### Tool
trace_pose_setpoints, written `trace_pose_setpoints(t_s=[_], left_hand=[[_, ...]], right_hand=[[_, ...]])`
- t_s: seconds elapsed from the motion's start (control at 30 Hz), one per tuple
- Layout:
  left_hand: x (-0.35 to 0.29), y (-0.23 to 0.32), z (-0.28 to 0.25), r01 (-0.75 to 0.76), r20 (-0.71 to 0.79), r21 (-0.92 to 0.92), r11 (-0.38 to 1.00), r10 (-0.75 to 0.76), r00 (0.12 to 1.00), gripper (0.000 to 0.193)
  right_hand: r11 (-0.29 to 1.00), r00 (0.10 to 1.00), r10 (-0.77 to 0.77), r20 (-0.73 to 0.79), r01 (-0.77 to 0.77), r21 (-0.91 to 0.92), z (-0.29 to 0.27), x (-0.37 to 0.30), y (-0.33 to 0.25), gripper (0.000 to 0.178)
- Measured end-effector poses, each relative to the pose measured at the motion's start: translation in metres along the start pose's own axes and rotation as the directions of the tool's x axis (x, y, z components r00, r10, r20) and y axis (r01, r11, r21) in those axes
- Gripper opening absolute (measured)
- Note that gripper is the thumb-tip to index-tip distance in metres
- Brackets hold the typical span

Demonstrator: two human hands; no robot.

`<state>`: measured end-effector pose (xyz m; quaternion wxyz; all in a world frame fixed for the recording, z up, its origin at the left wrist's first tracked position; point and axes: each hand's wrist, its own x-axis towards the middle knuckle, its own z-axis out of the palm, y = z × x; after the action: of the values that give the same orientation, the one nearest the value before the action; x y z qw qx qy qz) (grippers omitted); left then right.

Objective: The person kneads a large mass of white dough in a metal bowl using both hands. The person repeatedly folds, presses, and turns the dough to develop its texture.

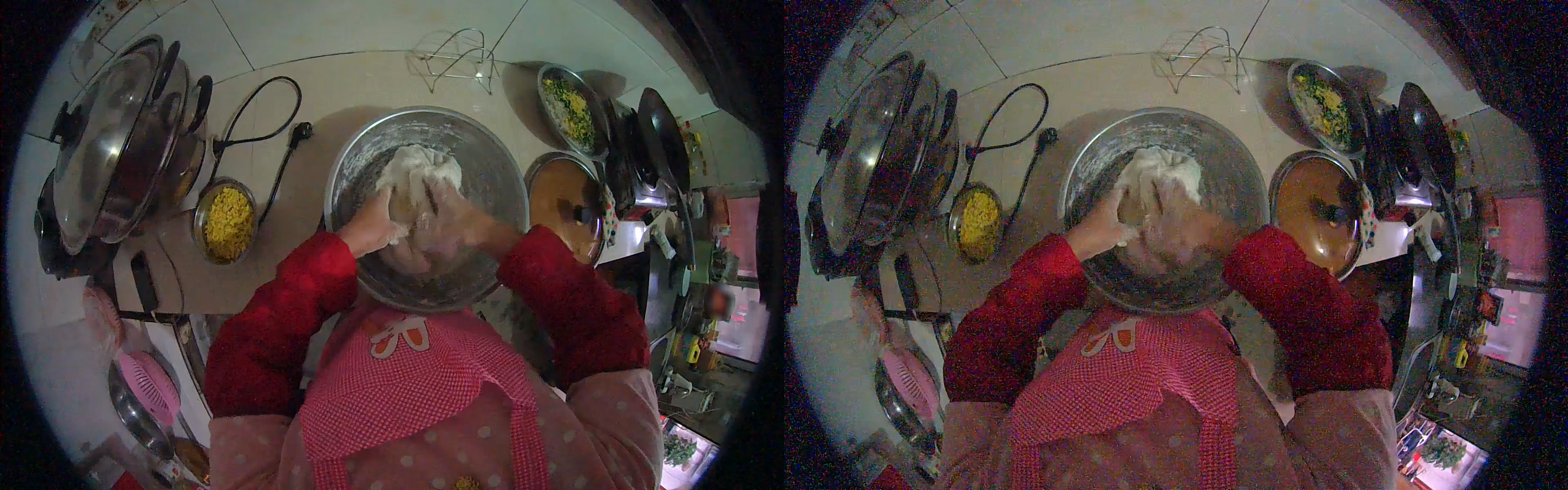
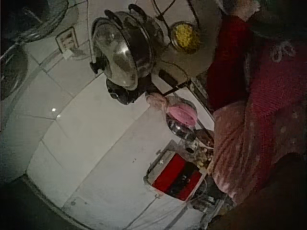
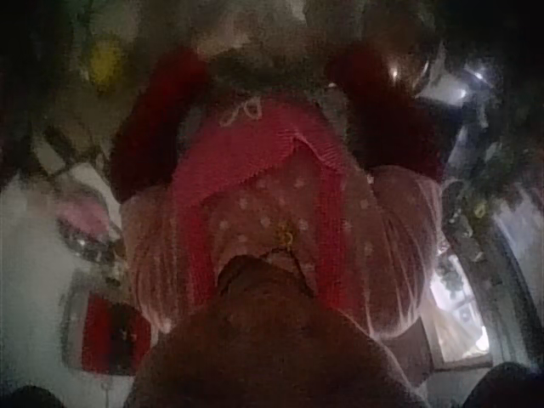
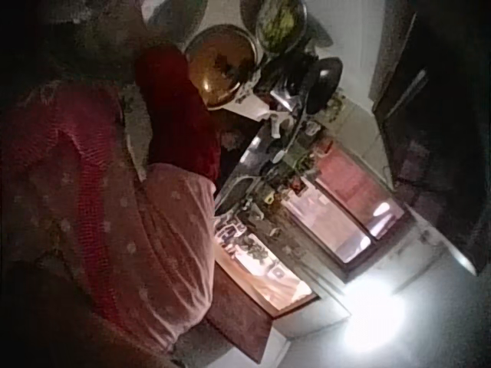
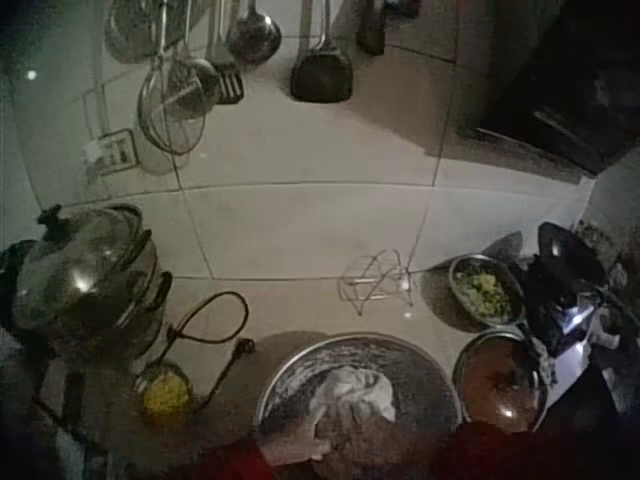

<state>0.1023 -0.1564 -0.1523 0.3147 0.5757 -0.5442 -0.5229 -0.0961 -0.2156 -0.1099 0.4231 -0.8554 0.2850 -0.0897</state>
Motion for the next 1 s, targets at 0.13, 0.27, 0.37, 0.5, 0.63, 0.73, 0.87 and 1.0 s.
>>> trace_pose_setpoints(t_s=[0.13, 0.27, 0.37, 0.5, 0.63, 0.73, 0.87, 1.0], left_hand=[[0.018, 0.041, -0.047, 0.071, 0.356, 0.470, 0.880, -0.263, 0.897, 0.064], [0.071, 0.037, -0.047, 0.040, 0.135, 0.574, 0.818, -0.143, 0.980, 0.071], [0.099, 0.022, -0.009, 0.017, 0.080, 0.674, 0.739, -0.095, 0.992, 0.076], [0.107, 0.039, 0.003, 0.054, 0.122, 0.705, 0.707, -0.196, 0.973, 0.080], [0.117, 0.034, 0.002, -0.024, 0.144, 0.737, 0.675, -0.122, 0.982, 0.070], [0.120, 0.018, -0.011, -0.028, 0.112, 0.721, 0.692, -0.077, 0.991, 0.067], [0.112, 0.003, -0.035, -0.237, 0.177, 0.571, 0.786, 0.164, 0.970, 0.058], [0.045, 0.052, -0.041, -0.118, -0.132, 0.077, 0.990, 0.127, 0.983, 0.047]], right_hand=[[0.852, 0.958, -0.073, 0.279, 0.205, -0.482, 0.013, -0.002, 0.003, 0.052], [0.819, 0.955, 0.146, 0.259, 0.030, -0.573, 0.022, 0.013, -0.015, 0.041], [0.844, 0.941, 0.307, 0.142, -0.201, -0.497, 0.044, 0.024, -0.002, 0.036], [0.921, 0.962, 0.273, 0.004, -0.259, -0.292, 0.100, 0.021, 0.098, 0.032], [0.701, 0.806, 0.580, 0.117, -0.421, -0.575, 0.043, 0.055, 0.010, 0.029], [0.757, 0.863, 0.496, 0.094, -0.376, -0.535, 0.036, 0.062, -0.007, 0.027], [0.978, 0.990, 0.140, -0.033, -0.143, -0.149, 0.009, 0.022, -0.006, 0.029], [0.915, 0.979, 0.168, -0.113, -0.113, 0.387, -0.022, -0.008, 0.010, 0.030]])
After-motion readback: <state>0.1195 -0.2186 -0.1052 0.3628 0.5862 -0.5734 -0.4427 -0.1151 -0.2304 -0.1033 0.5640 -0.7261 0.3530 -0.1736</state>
